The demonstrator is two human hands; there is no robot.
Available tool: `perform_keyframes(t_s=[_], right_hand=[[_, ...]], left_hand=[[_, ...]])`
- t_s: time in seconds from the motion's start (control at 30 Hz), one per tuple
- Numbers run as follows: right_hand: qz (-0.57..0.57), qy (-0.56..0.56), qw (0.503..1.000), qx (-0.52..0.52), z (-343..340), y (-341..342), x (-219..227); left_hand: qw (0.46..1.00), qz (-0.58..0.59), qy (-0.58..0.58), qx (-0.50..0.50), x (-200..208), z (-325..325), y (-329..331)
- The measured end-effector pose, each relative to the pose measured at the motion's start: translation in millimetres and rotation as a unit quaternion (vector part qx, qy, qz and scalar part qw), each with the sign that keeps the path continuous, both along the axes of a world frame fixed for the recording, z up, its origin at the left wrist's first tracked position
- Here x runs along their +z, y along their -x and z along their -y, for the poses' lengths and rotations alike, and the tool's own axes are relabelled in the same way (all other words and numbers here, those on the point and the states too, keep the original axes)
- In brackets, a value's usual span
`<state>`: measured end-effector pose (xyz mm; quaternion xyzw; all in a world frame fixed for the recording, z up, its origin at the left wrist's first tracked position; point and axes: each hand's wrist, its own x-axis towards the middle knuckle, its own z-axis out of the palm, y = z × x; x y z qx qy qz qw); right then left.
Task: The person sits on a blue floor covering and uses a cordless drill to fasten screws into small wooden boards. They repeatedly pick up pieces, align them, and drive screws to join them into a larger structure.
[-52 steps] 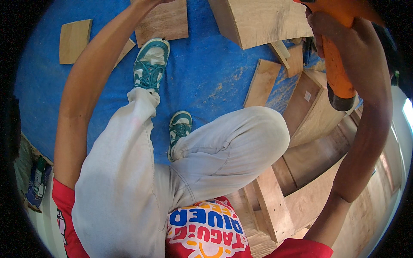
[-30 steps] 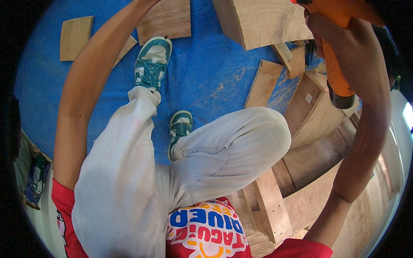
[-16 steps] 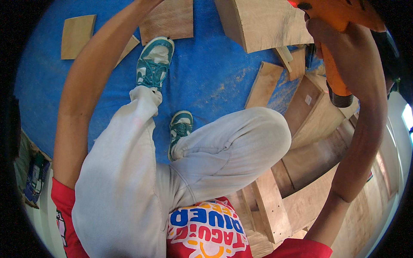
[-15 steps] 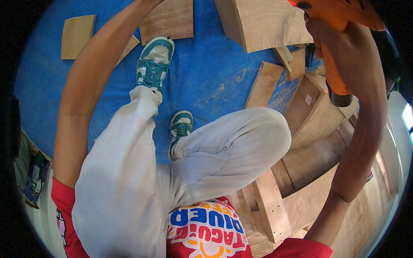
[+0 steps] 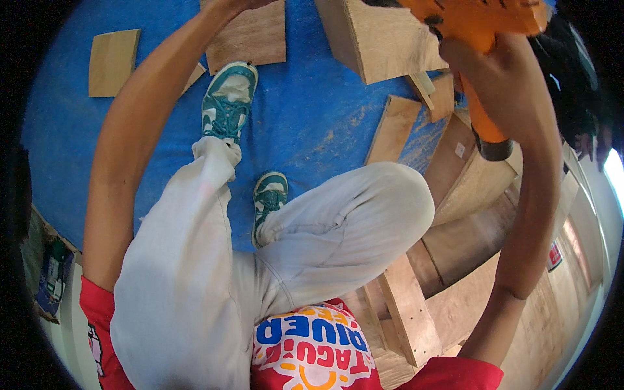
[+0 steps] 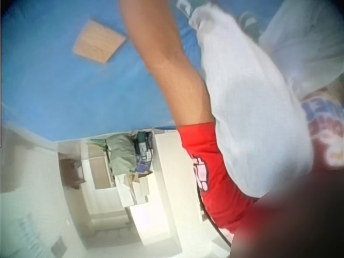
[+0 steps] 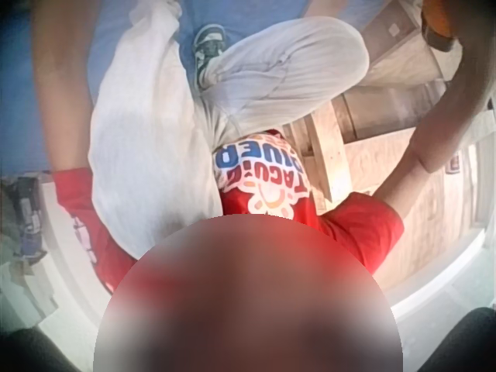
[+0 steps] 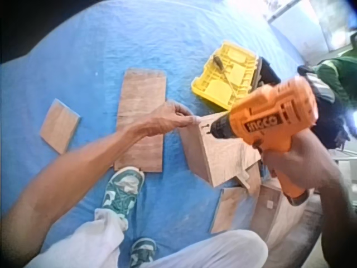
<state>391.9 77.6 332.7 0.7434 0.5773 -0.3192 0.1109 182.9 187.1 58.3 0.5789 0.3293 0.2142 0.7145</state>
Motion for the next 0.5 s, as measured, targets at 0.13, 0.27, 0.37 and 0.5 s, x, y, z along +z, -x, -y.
perform_keyframes(t_s=[0.13,0.27,0.37,0.5], right_hand=[[-0.058,-0.066,0.996,0.027,19.4,-8.8,6.4],[-0.062,-0.090,0.993,-0.043,18.5,0.5,17.4],[-0.066,-0.073,0.995,-0.028,11.8,5.9,19.0],[-0.040,-0.052,0.998,-0.019,12.3,9.6,12.0]], left_hand=[[1.000,-0.009,-0.013,-0.012,3.3,1.1,0.5],[0.998,0.055,0.006,-0.024,0.0,1.2,-2.5],[0.996,0.047,0.025,-0.076,-7.2,-6.2,-10.2],[0.988,0.081,0.071,-0.108,-18.9,-13.1,-15.5]])
